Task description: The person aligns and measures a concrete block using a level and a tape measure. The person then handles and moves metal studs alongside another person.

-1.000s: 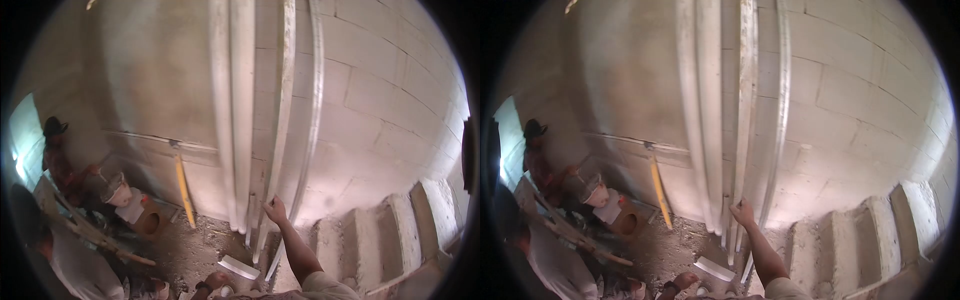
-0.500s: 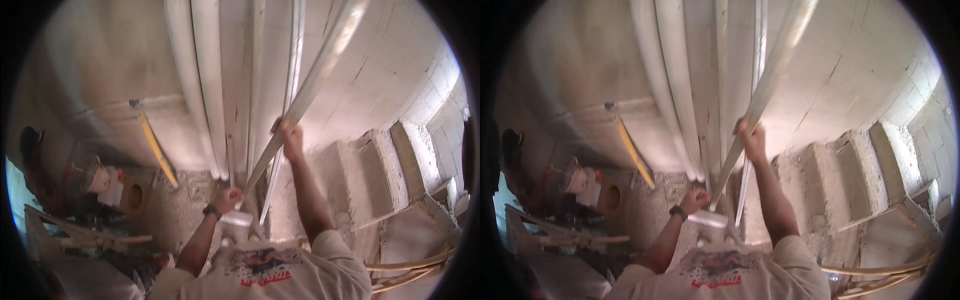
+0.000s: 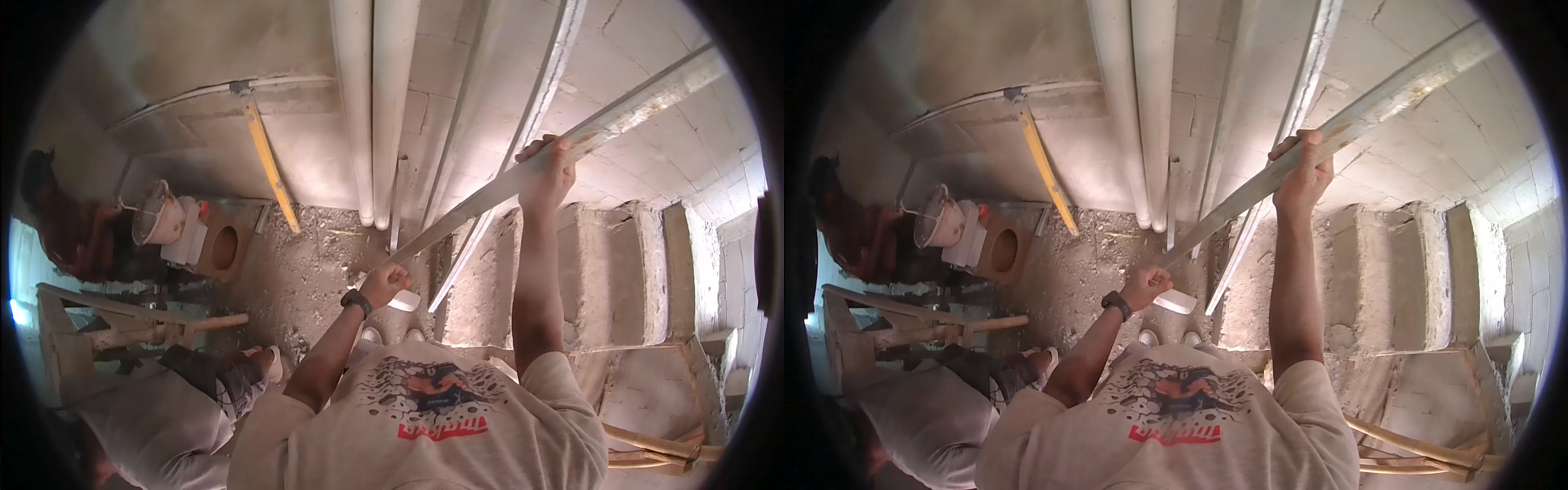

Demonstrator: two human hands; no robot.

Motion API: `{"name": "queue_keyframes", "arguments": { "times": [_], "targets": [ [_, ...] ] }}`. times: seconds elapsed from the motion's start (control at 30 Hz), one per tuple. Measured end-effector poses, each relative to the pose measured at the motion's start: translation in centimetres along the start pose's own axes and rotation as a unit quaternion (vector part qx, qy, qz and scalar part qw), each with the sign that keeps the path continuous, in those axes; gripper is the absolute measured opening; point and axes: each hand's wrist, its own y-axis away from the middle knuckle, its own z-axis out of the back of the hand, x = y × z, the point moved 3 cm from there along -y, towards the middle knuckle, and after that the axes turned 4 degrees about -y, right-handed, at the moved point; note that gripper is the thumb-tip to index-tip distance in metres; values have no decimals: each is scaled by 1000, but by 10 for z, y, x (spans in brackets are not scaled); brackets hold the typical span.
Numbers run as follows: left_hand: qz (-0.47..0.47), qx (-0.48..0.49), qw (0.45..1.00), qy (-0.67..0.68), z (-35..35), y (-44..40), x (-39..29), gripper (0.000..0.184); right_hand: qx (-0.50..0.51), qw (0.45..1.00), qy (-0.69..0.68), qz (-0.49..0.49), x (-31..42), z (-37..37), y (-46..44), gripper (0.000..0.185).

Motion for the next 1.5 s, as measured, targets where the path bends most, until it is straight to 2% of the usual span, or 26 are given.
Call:
{"name": "queue_keyframes", "arguments": {
  "times": [0.1,0.2,0.23,0.27,0.37,0.4,0.5,0.6,0.7,1.0,1.17,1.33,1.37,1.43,1.47,1.5],
  "targets": [
    [30,-13,997,74,-2,1,5,38,-5,997,-76,-30,-3,-6,4,42],
    [141,5,955,262,-9,7,3,58,38,983,-161,-84,-7,-7,9,54],
    [175,10,930,324,-11,10,1,65,47,973,-200,-108,-6,-6,12,57],
    [196,22,899,390,-11,13,-3,80,112,967,-195,-116,-5,-4,15,65],
    [203,8,766,610,-16,16,-10,82,230,930,-263,-110,1,-3,28,78],
    [208,-10,737,643,-19,14,-5,79,255,920,-273,-115,2,-1,32,80],
    [197,-80,701,681,-30,12,-2,66,325,888,-300,-126,7,4,40,87],
    [193,-94,659,721,-41,8,-2,52,374,855,-331,-139,18,10,54,94],
    [194,-129,643,729,-46,10,-13,48,405,849,-318,-121,33,20,69,97],
    [220,-120,656,711,-63,13,5,44,246,910,-302,-143,36,92,94,103],
    [217,-112,659,712,-63,12,14,39,72,963,-226,-131,34,132,109,98],
    [235,-115,669,696,-64,12,12,47,-51,976,-177,-113,43,174,123,93],
    [252,-138,660,694,-57,16,24,49,-65,971,-191,-126,32,176,124,92],
    [252,-126,663,693,-55,15,32,52,-88,976,-153,-124,35,169,128,90],
    [243,-120,667,694,-53,18,35,53,-84,971,-177,-139,36,164,128,90],
    [233,-107,671,695,-54,18,36,54,-132,971,-146,-138,36,164,127,89]
  ]
}}
